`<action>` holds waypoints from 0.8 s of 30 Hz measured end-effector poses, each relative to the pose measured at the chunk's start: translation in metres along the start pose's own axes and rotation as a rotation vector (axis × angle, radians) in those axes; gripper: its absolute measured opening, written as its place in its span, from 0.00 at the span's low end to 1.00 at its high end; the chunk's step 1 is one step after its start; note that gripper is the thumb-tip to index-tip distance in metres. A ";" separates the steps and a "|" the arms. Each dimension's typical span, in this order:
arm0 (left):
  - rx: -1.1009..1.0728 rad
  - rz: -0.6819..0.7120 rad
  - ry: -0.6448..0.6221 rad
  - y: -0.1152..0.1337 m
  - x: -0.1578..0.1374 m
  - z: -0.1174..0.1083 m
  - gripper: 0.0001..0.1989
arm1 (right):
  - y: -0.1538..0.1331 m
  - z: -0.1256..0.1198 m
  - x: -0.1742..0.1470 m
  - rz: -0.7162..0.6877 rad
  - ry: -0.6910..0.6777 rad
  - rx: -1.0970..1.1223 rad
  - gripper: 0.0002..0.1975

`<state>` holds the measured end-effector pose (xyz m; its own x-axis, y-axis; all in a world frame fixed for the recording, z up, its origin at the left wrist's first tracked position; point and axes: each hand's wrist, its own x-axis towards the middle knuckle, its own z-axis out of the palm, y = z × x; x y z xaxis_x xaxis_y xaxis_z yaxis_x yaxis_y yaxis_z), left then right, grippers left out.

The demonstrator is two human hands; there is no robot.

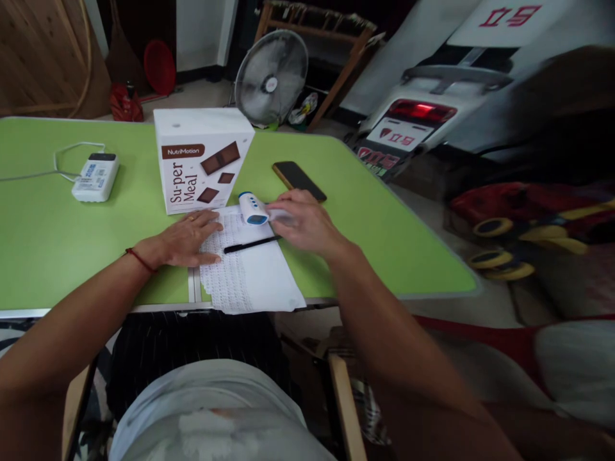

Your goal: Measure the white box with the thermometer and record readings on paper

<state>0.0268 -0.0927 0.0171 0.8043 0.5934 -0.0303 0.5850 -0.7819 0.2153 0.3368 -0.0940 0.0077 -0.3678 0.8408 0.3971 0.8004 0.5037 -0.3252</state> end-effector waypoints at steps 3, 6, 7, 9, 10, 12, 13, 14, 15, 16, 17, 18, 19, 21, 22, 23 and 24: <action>-0.011 0.000 0.019 0.002 0.001 0.001 0.36 | -0.014 -0.006 -0.015 -0.117 -0.149 -0.021 0.13; -0.031 -0.020 0.024 0.003 0.002 0.002 0.39 | -0.018 -0.008 -0.025 -0.149 -0.257 -0.107 0.13; -0.037 -0.030 0.024 0.003 0.003 0.003 0.40 | -0.019 -0.010 -0.027 -0.148 -0.270 -0.122 0.13; -0.050 -0.040 0.030 0.004 0.004 0.003 0.44 | -0.019 -0.015 -0.026 -0.139 -0.259 -0.108 0.11; -0.055 -0.043 0.036 0.005 0.004 0.002 0.45 | -0.020 -0.019 -0.024 -0.127 -0.232 -0.079 0.09; -0.062 -0.057 0.041 0.006 0.005 0.001 0.48 | -0.027 -0.026 -0.013 -0.070 -0.128 0.035 0.05; -0.065 -0.069 0.038 0.006 0.006 0.000 0.49 | -0.033 -0.028 -0.004 -0.027 -0.051 0.122 0.04; -0.070 -0.083 0.035 0.007 0.006 0.000 0.50 | -0.041 -0.028 0.005 0.019 0.033 0.231 0.05; -0.077 -0.096 0.034 0.007 0.006 0.000 0.51 | -0.050 -0.026 0.015 0.061 0.117 0.356 0.07; -0.088 -0.105 0.039 0.006 0.006 0.000 0.52 | -0.059 -0.021 0.025 0.096 0.194 0.494 0.08; -0.100 -0.112 0.051 0.006 0.006 0.001 0.53 | -0.068 -0.014 0.034 0.127 0.243 0.639 0.09; -0.115 -0.117 0.066 0.005 0.006 0.002 0.55 | -0.076 -0.005 0.042 0.146 0.263 0.801 0.09; -0.129 -0.121 0.085 0.004 0.007 0.004 0.56 | -0.083 0.006 0.047 0.175 0.245 0.962 0.07; -0.140 -0.131 0.125 0.003 0.007 0.007 0.57 | -0.091 0.030 0.049 0.264 0.187 1.150 0.04; -0.135 -0.135 0.143 0.003 0.007 0.007 0.56 | -0.091 0.041 0.047 0.294 0.183 1.185 0.04; -0.122 -0.136 0.154 0.003 0.007 0.007 0.55 | -0.090 0.052 0.044 0.318 0.198 1.202 0.04; -0.106 -0.135 0.159 0.002 0.007 0.007 0.54 | -0.087 0.060 0.040 0.337 0.224 1.206 0.04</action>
<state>0.0345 -0.0916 0.0110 0.6883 0.7203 0.0868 0.6649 -0.6741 0.3216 0.2237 -0.0926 0.0001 -0.0490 0.9695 0.2400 -0.1414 0.2312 -0.9626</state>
